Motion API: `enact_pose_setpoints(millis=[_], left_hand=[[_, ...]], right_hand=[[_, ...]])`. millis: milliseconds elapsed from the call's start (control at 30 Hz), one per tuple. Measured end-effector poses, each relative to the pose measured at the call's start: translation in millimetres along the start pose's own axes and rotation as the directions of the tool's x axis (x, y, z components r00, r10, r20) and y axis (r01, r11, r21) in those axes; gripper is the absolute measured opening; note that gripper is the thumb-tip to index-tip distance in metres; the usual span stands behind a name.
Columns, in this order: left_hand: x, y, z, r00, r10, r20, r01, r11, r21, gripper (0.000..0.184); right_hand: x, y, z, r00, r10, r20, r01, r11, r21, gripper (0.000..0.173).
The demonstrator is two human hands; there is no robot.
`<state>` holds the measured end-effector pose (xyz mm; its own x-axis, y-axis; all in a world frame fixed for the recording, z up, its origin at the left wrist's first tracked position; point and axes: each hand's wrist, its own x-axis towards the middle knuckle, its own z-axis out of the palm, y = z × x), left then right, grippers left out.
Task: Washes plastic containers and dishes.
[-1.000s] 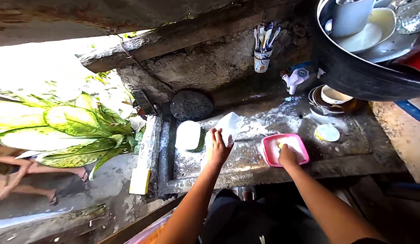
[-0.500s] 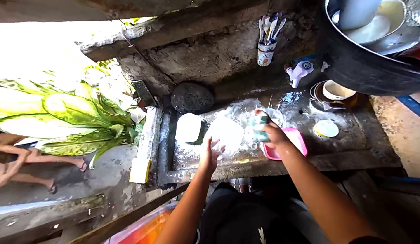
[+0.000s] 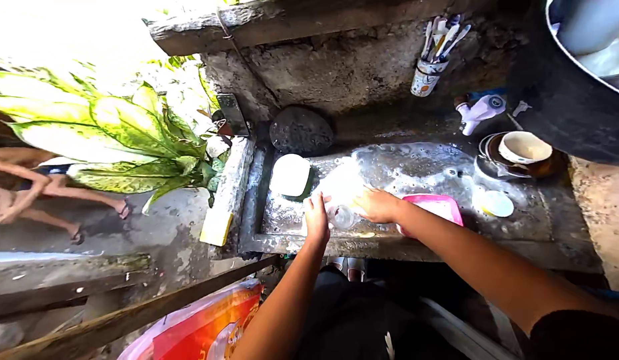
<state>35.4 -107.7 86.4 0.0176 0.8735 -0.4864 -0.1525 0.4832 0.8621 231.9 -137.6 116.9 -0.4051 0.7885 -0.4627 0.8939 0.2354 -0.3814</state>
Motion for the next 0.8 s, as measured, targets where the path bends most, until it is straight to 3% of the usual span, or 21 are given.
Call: enact_pose_setpoints(millis=[100, 167, 300, 467, 533, 667, 800], left_hand=[[4, -8, -6, 0.998, 0.054, -0.024, -0.053, 0.998, 0.031, 0.040], [4, -12, -5, 0.997, 0.076, -0.015, -0.075, 0.995, 0.065, 0.037], [4, -25, -3, 0.999, 0.003, -0.040, 0.001, 0.994, 0.107, 0.038], [3, -28, 8, 0.984, -0.163, -0.072, 0.173, 0.973, 0.154, 0.045], [7, -24, 14, 0.979, -0.194, -0.064, 0.202, 0.964, 0.174, 0.047], [20, -23, 15, 0.957, -0.283, -0.060, 0.288, 0.953, 0.099, 0.052], [23, -17, 3, 0.959, -0.283, -0.028, 0.284, 0.958, 0.036, 0.054]], right_hand=[[1, -4, 12, 0.999, -0.042, 0.031, 0.044, 0.997, -0.068, 0.026], [6, -17, 20, 0.997, 0.057, 0.046, -0.056, 0.998, -0.031, 0.032], [11, -44, 11, 0.923, 0.288, 0.255, -0.295, 0.955, -0.008, 0.033], [22, -36, 5, 0.915, 0.297, 0.273, -0.253, 0.949, -0.186, 0.029], [34, -35, 0, 0.900, 0.360, 0.246, -0.324, 0.930, -0.176, 0.032], [71, -22, 11, 0.887, 0.461, 0.024, -0.461, 0.887, -0.002, 0.026], [89, -21, 5, 0.953, 0.297, -0.065, -0.258, 0.904, 0.340, 0.030]])
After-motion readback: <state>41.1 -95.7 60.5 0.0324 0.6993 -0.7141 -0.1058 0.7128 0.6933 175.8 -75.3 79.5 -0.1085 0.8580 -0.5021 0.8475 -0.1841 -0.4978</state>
